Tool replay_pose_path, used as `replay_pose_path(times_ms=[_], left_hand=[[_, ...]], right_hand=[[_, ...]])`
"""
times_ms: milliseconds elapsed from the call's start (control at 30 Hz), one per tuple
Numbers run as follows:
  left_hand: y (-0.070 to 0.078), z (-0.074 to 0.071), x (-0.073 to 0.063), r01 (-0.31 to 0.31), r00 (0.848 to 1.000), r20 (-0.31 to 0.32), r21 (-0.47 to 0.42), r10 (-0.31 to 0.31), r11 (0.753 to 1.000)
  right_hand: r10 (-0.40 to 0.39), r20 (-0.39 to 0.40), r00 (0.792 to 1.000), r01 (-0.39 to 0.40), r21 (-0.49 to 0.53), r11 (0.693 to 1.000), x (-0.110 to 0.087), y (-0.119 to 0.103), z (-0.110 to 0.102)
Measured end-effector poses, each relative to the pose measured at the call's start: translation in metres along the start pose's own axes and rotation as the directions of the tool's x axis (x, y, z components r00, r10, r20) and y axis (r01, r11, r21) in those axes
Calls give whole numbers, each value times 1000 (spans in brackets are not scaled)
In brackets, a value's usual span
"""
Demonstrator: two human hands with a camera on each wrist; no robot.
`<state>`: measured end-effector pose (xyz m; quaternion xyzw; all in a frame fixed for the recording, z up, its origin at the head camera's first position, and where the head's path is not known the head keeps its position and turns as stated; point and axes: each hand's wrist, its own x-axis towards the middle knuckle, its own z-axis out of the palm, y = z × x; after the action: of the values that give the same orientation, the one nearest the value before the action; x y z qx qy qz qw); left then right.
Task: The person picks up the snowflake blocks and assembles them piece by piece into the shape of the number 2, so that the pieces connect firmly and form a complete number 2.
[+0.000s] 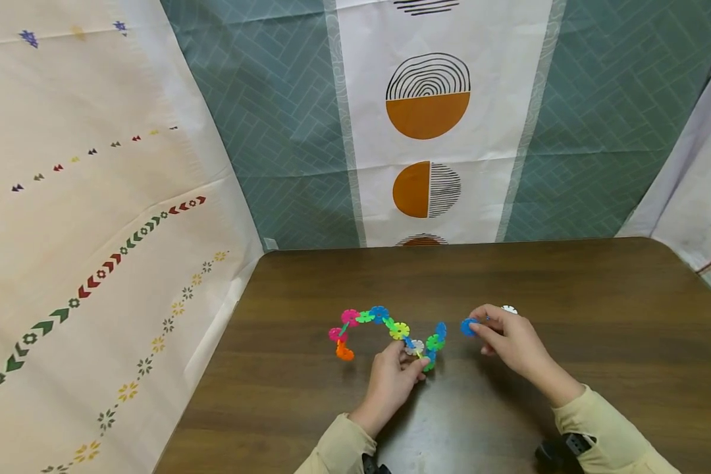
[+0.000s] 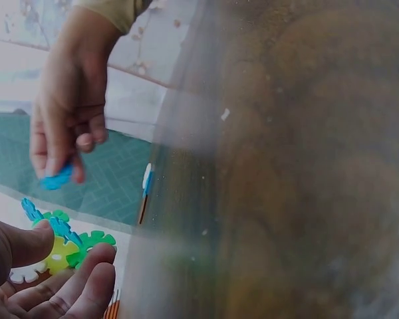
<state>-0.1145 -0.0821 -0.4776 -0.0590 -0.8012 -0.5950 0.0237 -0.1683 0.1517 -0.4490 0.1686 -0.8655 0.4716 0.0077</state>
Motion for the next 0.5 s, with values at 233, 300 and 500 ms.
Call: replay_pose_path(times_ms=[233, 300, 500], left_hand=[[2, 2, 0, 9, 1000, 6, -1, -9, 1000], [2, 2, 0, 12, 1000, 9, 0, -12, 1000], [1, 0, -1, 13, 1000, 16, 0, -13, 1000]], right_hand=[[-84, -36, 996, 86, 65, 994, 3, -20, 3], [-90, -44, 995, 92, 61, 994, 4, -22, 4], [-100, -38, 994, 102, 52, 993, 8, -23, 9]])
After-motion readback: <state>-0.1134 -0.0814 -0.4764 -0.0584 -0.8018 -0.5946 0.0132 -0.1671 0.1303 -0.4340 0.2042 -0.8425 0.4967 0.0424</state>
